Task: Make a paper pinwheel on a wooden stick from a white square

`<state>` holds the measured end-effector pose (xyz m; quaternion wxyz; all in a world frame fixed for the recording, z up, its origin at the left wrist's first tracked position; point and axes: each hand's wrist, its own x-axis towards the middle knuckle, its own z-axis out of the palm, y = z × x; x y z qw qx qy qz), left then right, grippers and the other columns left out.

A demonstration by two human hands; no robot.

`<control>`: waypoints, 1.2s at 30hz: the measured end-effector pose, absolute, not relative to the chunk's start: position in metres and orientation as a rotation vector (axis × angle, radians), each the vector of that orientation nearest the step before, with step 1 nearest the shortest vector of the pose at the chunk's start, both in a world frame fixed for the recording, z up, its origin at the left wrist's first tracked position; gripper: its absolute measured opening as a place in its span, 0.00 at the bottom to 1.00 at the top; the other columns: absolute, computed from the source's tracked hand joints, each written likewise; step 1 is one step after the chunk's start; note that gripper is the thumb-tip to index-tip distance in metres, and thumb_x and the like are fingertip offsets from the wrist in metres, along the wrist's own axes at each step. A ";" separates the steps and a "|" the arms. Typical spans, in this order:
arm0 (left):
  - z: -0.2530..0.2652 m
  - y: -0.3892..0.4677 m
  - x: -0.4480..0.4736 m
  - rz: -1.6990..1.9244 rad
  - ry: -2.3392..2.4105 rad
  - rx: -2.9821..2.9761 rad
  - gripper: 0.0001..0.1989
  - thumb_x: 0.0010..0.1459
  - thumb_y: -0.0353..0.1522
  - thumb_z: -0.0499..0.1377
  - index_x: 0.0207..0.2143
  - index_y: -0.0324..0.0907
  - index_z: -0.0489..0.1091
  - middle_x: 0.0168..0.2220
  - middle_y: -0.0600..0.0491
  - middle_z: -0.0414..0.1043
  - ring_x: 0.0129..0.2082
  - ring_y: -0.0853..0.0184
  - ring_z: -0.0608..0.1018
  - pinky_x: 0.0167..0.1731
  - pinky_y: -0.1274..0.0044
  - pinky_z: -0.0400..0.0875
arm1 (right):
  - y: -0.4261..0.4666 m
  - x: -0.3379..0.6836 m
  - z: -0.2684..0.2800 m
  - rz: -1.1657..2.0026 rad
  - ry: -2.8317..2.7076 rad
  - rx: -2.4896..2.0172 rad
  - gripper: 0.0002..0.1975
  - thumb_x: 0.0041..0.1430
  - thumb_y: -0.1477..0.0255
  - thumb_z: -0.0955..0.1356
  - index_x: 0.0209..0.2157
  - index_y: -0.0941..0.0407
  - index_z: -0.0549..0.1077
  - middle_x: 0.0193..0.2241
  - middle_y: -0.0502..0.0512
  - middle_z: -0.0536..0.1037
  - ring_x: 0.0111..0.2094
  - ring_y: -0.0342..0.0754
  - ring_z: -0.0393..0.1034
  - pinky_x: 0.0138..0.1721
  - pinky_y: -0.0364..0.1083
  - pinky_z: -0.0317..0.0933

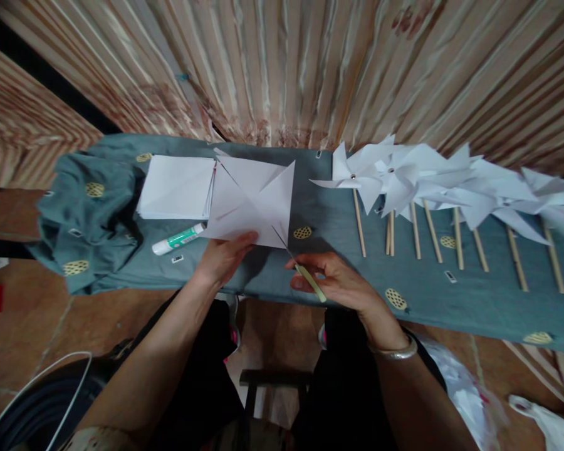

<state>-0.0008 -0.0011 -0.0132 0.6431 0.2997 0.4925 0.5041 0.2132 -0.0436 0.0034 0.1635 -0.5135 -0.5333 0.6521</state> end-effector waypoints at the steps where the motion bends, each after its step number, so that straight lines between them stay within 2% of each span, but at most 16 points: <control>1: -0.014 -0.001 -0.001 1.153 1.131 0.716 0.24 0.39 0.31 0.69 0.43 0.41 0.75 0.38 0.50 0.79 0.44 0.59 0.78 0.50 0.67 0.72 | -0.044 0.213 0.004 1.866 -1.514 -1.465 0.36 0.43 0.46 0.75 0.44 0.60 0.75 0.28 0.53 0.75 0.27 0.44 0.63 0.28 0.44 0.54; 11: -0.021 -0.001 -0.003 1.166 1.171 0.925 0.21 0.43 0.33 0.67 0.44 0.43 0.75 0.39 0.50 0.80 0.46 0.59 0.78 0.55 0.66 0.68 | -0.043 0.211 0.003 1.858 -1.550 -1.453 0.34 0.46 0.47 0.74 0.44 0.61 0.76 0.27 0.52 0.74 0.25 0.42 0.58 0.25 0.43 0.50; 18: -0.018 -0.002 -0.001 1.180 1.154 0.854 0.19 0.44 0.31 0.67 0.42 0.44 0.76 0.38 0.51 0.81 0.47 0.60 0.78 0.56 0.67 0.68 | -0.043 0.212 0.003 1.855 -1.568 -1.435 0.33 0.47 0.47 0.74 0.45 0.60 0.77 0.27 0.53 0.75 0.26 0.43 0.63 0.26 0.44 0.54; 30: -0.018 -0.001 0.000 1.197 1.129 0.855 0.20 0.43 0.31 0.67 0.43 0.43 0.75 0.39 0.51 0.81 0.46 0.60 0.78 0.56 0.67 0.67 | -0.043 0.213 0.001 1.910 -1.443 -1.472 0.32 0.42 0.51 0.77 0.44 0.59 0.77 0.26 0.49 0.74 0.27 0.42 0.66 0.28 0.43 0.59; 36: -0.018 -0.002 -0.001 1.191 1.148 0.827 0.20 0.43 0.31 0.68 0.42 0.43 0.76 0.38 0.51 0.81 0.46 0.60 0.79 0.56 0.67 0.68 | -0.043 0.211 0.004 1.908 -1.399 -1.481 0.30 0.40 0.53 0.79 0.42 0.59 0.78 0.23 0.47 0.72 0.24 0.41 0.64 0.26 0.42 0.59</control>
